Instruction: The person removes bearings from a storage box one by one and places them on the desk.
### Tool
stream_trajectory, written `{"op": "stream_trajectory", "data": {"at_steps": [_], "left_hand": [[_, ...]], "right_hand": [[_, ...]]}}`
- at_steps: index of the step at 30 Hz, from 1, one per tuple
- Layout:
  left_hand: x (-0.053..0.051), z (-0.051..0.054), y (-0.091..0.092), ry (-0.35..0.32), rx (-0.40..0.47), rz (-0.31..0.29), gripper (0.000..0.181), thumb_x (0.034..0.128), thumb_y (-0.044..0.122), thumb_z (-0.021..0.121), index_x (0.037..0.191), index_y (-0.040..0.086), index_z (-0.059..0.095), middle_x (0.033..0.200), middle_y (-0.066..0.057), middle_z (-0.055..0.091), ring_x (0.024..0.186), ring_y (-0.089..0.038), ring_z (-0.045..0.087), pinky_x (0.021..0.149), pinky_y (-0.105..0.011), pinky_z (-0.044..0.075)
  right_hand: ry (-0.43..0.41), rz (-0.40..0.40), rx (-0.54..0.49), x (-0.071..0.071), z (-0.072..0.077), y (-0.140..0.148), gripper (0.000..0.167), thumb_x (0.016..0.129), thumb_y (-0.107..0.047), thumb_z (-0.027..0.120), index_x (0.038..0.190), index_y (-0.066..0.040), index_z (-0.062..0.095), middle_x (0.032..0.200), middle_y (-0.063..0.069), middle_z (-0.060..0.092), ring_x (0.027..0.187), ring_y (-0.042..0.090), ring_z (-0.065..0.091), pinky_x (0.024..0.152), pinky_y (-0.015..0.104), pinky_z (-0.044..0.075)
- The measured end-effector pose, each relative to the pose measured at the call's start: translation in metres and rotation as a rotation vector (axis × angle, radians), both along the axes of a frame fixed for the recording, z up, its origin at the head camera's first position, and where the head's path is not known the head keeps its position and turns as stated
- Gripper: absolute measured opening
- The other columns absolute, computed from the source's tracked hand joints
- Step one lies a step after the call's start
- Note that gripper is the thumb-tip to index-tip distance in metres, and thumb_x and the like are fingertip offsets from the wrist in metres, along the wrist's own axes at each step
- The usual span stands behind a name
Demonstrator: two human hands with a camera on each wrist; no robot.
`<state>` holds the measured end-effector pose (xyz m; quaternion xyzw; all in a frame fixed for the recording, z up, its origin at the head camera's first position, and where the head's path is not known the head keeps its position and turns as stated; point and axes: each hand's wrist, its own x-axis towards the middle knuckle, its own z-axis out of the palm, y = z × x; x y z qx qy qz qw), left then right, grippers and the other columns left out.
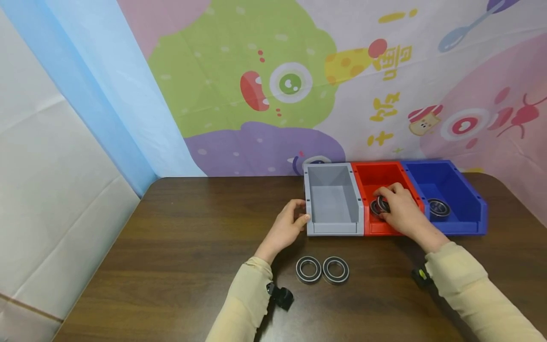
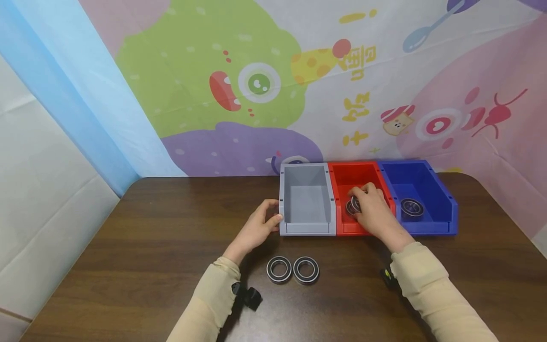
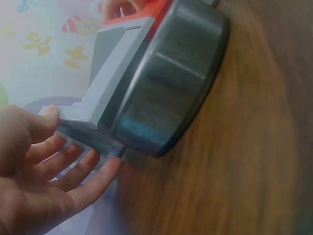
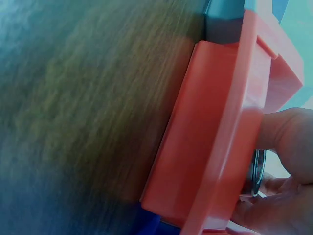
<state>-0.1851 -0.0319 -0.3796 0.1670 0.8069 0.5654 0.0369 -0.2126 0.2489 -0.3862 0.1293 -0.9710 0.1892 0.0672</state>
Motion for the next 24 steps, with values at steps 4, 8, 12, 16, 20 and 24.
{"op": "stream_trajectory", "data": {"at_steps": [4, 8, 12, 16, 20, 24], "left_hand": [[-0.001, -0.001, 0.000, 0.001, -0.006, -0.002, 0.029, 0.0911, 0.000, 0.050, 0.118, -0.009, 0.043, 0.109, -0.025, 0.051, 0.097, -0.036, 0.056, 0.074, -0.046, 0.053], [-0.001, -0.002, 0.000, 0.008, -0.021, 0.001, 0.029, 0.0910, 0.000, 0.050, 0.118, -0.009, 0.043, 0.108, -0.024, 0.052, 0.095, -0.035, 0.056, 0.072, -0.040, 0.053], [-0.001, -0.003, 0.001, 0.006, -0.025, 0.007, 0.029, 0.0908, 0.000, 0.050, 0.118, -0.009, 0.044, 0.108, -0.024, 0.051, 0.095, -0.035, 0.056, 0.070, -0.038, 0.053], [0.000, -0.002, 0.000, -0.001, -0.021, 0.006, 0.029, 0.0909, 0.000, 0.050, 0.118, -0.009, 0.043, 0.109, -0.024, 0.051, 0.096, -0.035, 0.056, 0.072, -0.040, 0.054], [0.000, -0.001, 0.000, -0.003, -0.012, -0.002, 0.030, 0.0911, 0.000, 0.050, 0.118, -0.009, 0.043, 0.109, -0.025, 0.051, 0.096, -0.036, 0.056, 0.074, -0.045, 0.053], [-0.001, -0.001, 0.000, -0.007, -0.005, -0.009, 0.030, 0.0913, 0.000, 0.049, 0.119, -0.009, 0.043, 0.109, -0.025, 0.051, 0.097, -0.036, 0.056, 0.075, -0.047, 0.052]], "right_hand": [[-0.009, -0.009, -0.008, 0.004, 0.002, -0.002, 0.044, 0.073, 0.001, 0.068, 0.113, 0.000, 0.052, 0.110, 0.028, 0.040, 0.097, 0.043, 0.038, 0.082, 0.057, 0.041], [-0.004, -0.016, -0.016, 0.008, 0.003, -0.003, 0.045, 0.073, -0.001, 0.070, 0.115, -0.001, 0.051, 0.110, 0.027, 0.039, 0.097, 0.043, 0.037, 0.081, 0.057, 0.042], [0.017, -0.020, -0.021, 0.010, 0.003, -0.003, 0.053, 0.073, -0.002, 0.071, 0.120, 0.002, 0.048, 0.109, 0.026, 0.039, 0.097, 0.041, 0.037, 0.079, 0.055, 0.043], [0.076, -0.019, -0.036, 0.013, 0.004, -0.002, 0.053, 0.071, -0.001, 0.072, 0.118, 0.004, 0.049, 0.106, 0.024, 0.040, 0.094, 0.038, 0.038, 0.075, 0.051, 0.045], [0.136, -0.007, -0.062, 0.015, 0.003, -0.002, 0.046, 0.068, 0.002, 0.071, 0.110, 0.002, 0.053, 0.101, 0.021, 0.041, 0.091, 0.036, 0.040, 0.071, 0.049, 0.046], [0.168, 0.005, -0.070, 0.019, 0.002, -0.004, 0.044, 0.066, 0.004, 0.072, 0.106, 0.001, 0.054, 0.098, 0.020, 0.043, 0.087, 0.035, 0.044, 0.071, 0.049, 0.047]]}}
